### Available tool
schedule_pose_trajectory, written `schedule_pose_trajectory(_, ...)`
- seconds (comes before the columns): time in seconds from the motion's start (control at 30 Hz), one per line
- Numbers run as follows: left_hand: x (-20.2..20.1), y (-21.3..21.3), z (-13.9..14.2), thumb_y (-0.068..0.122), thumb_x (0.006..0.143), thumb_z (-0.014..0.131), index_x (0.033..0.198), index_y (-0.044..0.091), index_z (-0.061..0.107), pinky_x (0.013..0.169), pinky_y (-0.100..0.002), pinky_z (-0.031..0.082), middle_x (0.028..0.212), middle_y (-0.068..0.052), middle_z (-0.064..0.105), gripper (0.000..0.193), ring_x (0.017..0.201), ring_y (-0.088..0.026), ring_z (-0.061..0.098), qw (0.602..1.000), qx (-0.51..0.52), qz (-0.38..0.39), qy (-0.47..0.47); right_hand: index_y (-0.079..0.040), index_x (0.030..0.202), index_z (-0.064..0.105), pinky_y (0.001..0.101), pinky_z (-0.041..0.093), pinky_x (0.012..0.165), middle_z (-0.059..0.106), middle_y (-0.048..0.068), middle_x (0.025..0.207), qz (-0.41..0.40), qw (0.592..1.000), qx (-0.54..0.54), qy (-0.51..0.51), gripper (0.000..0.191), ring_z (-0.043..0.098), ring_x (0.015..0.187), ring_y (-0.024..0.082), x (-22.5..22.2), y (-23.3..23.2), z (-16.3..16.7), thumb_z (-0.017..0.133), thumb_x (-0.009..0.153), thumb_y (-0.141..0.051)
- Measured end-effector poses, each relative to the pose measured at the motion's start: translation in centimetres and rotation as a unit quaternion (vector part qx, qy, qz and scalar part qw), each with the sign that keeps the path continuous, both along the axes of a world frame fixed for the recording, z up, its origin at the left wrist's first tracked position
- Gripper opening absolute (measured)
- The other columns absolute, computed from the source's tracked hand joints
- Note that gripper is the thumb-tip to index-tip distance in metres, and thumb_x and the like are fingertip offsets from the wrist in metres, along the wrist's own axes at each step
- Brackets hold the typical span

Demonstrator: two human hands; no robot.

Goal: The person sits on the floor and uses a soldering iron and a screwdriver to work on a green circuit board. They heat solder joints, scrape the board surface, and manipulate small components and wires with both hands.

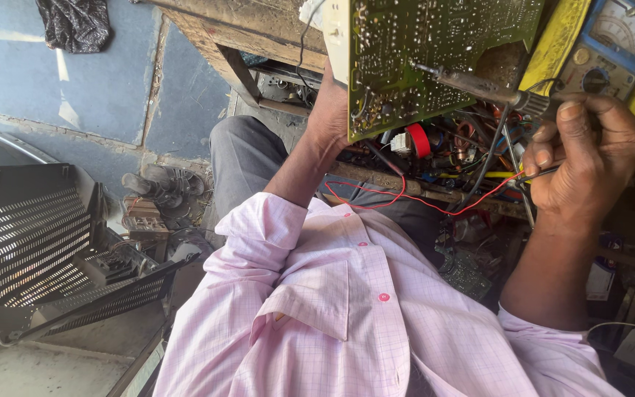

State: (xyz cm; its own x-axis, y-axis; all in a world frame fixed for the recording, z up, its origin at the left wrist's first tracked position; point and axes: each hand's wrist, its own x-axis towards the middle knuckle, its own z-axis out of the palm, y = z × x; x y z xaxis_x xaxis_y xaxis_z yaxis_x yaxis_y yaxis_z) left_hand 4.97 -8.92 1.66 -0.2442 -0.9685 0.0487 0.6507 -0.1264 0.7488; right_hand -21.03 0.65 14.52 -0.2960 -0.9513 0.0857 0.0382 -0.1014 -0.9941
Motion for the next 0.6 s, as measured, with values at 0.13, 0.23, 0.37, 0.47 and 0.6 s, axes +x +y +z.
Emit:
schedule_pose_trajectory(0.13, 0.1, -0.1, -0.4, -0.006, 0.09, 0.082, 0.133, -0.005, 0.059, 0.086, -0.039, 0.065, 0.118, -0.016, 0.072, 0.049, 0.099, -0.022, 0.073, 0.999, 0.002, -0.014, 0.052, 0.005, 0.106, 0.064, 0.0279, 0.042, 0.044, 0.061, 0.012, 0.075, 0.014, 1.0, -0.008, -0.011, 0.014, 0.053, 0.052, 0.013, -0.3, 0.0, -0.5, 0.071, 0.113, -0.003)
schedule_pose_trajectory(0.23, 0.0, -0.1, -0.4, -0.007, 0.085, 0.082, 0.131, 0.0, 0.058, 0.085, -0.039, 0.066, 0.115, -0.013, 0.072, 0.052, 0.098, -0.021, 0.074, 0.993, 0.032, -0.028, 0.114, 0.006, 0.109, 0.064, 0.0283, 0.043, 0.045, 0.061, 0.012, 0.076, 0.028, 0.999, -0.017, -0.022, 0.012, 0.052, 0.052, 0.014, -0.8, 0.1, -0.8, 0.071, 0.115, -0.002)
schedule_pose_trajectory(0.37, 0.1, -0.2, -0.5, -0.008, 0.088, 0.081, 0.13, -0.004, 0.061, 0.087, -0.039, 0.066, 0.116, -0.015, 0.072, 0.047, 0.099, -0.021, 0.074, 0.994, 0.029, -0.039, 0.093, 0.006, 0.107, 0.064, 0.0293, 0.043, 0.045, 0.06, 0.012, 0.076, 0.01, 1.0, -0.008, -0.021, 0.014, 0.052, 0.052, 0.014, -1.2, 0.2, -1.2, 0.071, 0.114, -0.002)
schedule_pose_trajectory(0.47, 0.0, -0.2, -0.6, -0.008, 0.089, 0.081, 0.132, -0.005, 0.061, 0.087, -0.039, 0.065, 0.117, -0.016, 0.071, 0.048, 0.099, -0.021, 0.073, 0.997, 0.024, -0.031, 0.073, 0.006, 0.108, 0.063, 0.03, 0.044, 0.046, 0.061, 0.013, 0.076, 0.037, 0.999, -0.025, -0.021, 0.012, 0.052, 0.052, 0.014, -1.1, 0.4, -1.2, 0.069, 0.117, 0.0)
schedule_pose_trajectory(0.6, -0.2, -0.2, -0.6, -0.004, 0.091, 0.078, 0.134, -0.003, 0.055, 0.083, -0.038, 0.066, 0.117, -0.015, 0.07, 0.049, 0.098, -0.021, 0.074, 0.998, 0.047, -0.004, 0.049, 0.004, 0.106, 0.062, 0.0294, 0.044, 0.045, 0.06, 0.012, 0.073, 0.022, 0.999, -0.022, -0.009, 0.013, 0.053, 0.051, 0.013, -0.5, 0.6, -1.0, 0.069, 0.115, -0.002)
